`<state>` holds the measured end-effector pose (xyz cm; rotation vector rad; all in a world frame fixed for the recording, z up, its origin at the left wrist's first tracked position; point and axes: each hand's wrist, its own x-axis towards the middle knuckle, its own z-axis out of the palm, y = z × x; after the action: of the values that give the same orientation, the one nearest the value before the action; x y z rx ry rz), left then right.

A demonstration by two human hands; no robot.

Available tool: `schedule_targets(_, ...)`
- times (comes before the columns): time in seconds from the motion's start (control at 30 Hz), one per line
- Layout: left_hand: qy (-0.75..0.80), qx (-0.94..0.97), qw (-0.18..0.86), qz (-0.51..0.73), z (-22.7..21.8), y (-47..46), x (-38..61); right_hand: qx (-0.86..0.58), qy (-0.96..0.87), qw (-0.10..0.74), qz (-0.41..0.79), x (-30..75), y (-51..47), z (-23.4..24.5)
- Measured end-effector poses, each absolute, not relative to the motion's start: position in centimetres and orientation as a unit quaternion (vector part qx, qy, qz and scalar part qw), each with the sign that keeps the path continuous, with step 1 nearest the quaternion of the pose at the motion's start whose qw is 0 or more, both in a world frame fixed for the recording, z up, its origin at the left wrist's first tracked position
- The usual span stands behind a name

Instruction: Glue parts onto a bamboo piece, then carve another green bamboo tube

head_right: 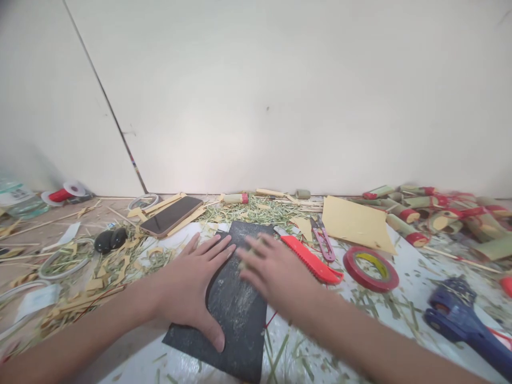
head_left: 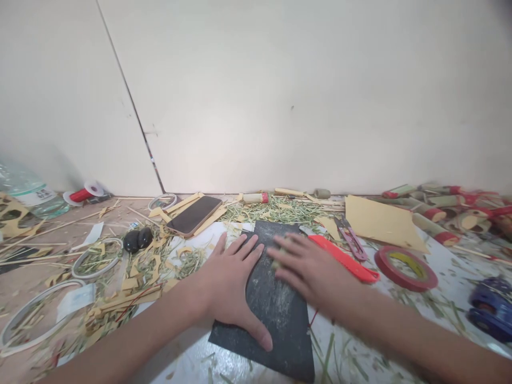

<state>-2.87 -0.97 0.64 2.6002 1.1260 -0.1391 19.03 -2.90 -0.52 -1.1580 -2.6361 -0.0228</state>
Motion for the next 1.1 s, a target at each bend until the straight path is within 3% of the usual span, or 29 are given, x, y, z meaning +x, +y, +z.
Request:
schedule_targets(0.1, 0.389, 0.907, 0.155, -0.051, 0.6, -1.0, -2.9, -0.34, -0.934, 0.107, 0.03, 18.9, -3.2, -0.4)
schedule_targets(0.23, 0.39, 0.906, 0.156, -0.046, 0.6, -1.1, -2.9, -0.431, -0.895, 0.116, -0.001, 19.0, -2.7, -0.6)
schedule_targets(0.33, 0.392, 0.904, 0.165, -0.045, 0.6, -1.1, -2.9, -0.341, -0.929, 0.131, 0.053, 19.1, -2.5, -0.8)
schedule_targets(0.47, 0.394, 0.903, 0.167, -0.043, 0.6, -1.1, -2.8, -0.438, -0.887, 0.145, 0.032, 19.0, -2.8, -0.4)
schedule_targets(0.6, 0.389, 0.906, 0.162, -0.039, 0.5, -1.1, -2.9, -0.373, -0.914, 0.122, 0.106, 18.9, -3.3, 0.0)
schedule_targets(0.7, 0.391, 0.906, 0.158, -0.037, 0.4, -1.1, -2.9, -0.435, -0.88, 0.171, 0.082, 18.8, -3.5, 0.0)
schedule_targets(0.8, 0.393, 0.905, 0.157, -0.038, 0.4, -1.2, -2.9, -0.324, -0.925, 0.158, 0.118, 18.8, -3.5, -0.2)
schedule_targets(0.93, 0.391, 0.906, 0.158, -0.036, 0.5, -1.2, -2.8, -0.444, -0.878, 0.168, 0.056, 19.2, -3.2, -0.4)
schedule_targets(1.1, 0.392, 0.905, 0.161, -0.037, 0.6, -1.2, -2.8, -0.377, -0.907, 0.157, 0.097, 19.2, -3.2, -0.5)
